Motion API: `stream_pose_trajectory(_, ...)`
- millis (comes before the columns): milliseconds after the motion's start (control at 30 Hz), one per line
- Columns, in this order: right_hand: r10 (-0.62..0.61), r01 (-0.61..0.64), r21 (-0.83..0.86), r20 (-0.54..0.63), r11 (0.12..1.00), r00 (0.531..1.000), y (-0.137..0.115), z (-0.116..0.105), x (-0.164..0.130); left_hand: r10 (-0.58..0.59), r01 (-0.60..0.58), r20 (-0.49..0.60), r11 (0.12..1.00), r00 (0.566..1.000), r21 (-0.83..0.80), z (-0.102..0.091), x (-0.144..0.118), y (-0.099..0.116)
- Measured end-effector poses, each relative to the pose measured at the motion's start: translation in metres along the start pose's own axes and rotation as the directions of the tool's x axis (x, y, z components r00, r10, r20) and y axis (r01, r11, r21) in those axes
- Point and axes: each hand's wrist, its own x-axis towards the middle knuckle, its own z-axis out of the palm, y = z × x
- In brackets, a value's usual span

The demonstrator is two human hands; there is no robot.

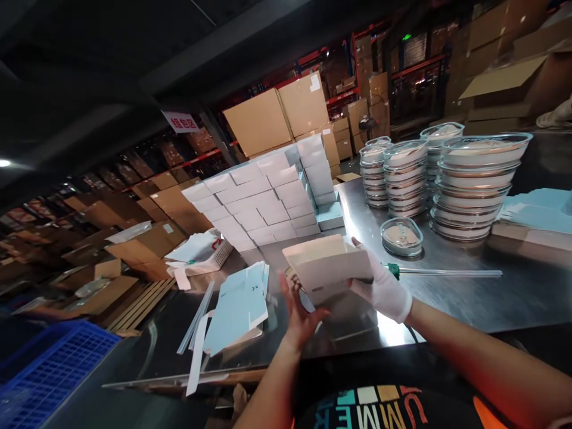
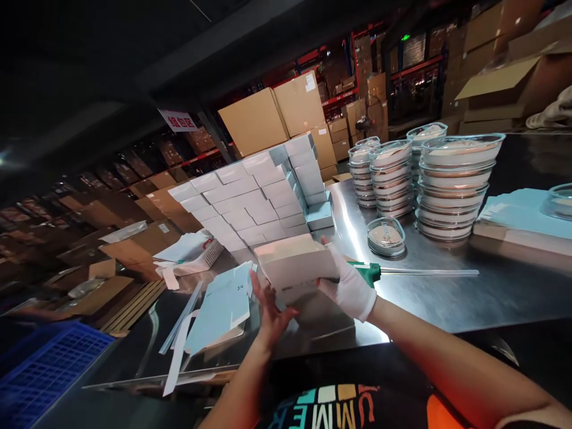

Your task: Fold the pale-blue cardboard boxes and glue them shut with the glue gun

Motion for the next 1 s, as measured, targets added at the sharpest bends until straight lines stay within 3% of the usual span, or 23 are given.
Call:
stream_pose_trajectory(100,-0.041,0.044,-0.028,0.088,0.999,0.995,0.003,0.0,-0.007,0.123,-0.129,-0.113,0.99,0.986,-0.052,-0.011,0.009,0.008)
stream_pose_trajectory(233,0.028,-0.049,0.147,0.144,0.988,0.989,-0.009,0.006,-0.005,0.14,-0.139,-0.072,0.99,0.988,0.014,-0.009,0.002,0.02)
stream_pose_trajectory(300,0.064,-0.072,0.151,0.054,0.986,0.996,-0.016,0.012,-0.001,0.157,-0.156,-0.119,0.988,0.98,0.024,-0.005,-0.006,0.024)
stream_pose_trajectory(367,0.082,-0.073,0.073,-0.123,0.995,0.989,-0.021,0.017,0.001,0.167,-0.176,-0.199,0.984,0.966,-0.026,-0.001,-0.013,0.027)
stream_pose_trajectory(467,0.046,-0.054,-0.023,-0.245,0.998,0.968,-0.027,0.018,0.001,0.173,-0.187,-0.149,0.979,0.974,-0.086,0.002,-0.017,0.027)
stream_pose_trajectory(567,0.042,-0.031,0.071,-0.155,0.997,0.987,-0.034,0.012,-0.004,0.118,-0.125,-0.068,0.987,0.991,-0.1,-0.001,-0.014,0.024)
stream_pose_trajectory(733,0.121,-0.109,0.209,-0.044,0.972,0.992,-0.048,0.004,-0.008,0.075,-0.084,-0.083,0.991,0.994,-0.107,-0.007,-0.009,0.026)
stream_pose_trajectory(900,0.248,-0.226,0.176,-0.117,0.958,0.962,-0.054,0.011,-0.003,0.077,-0.081,-0.058,0.994,0.995,-0.067,-0.007,-0.007,0.041)
stream_pose_trajectory(1000,0.247,-0.237,0.085,-0.136,0.968,0.959,-0.051,0.014,0.001,0.166,-0.173,-0.131,0.984,0.977,-0.046,-0.007,-0.007,0.045)
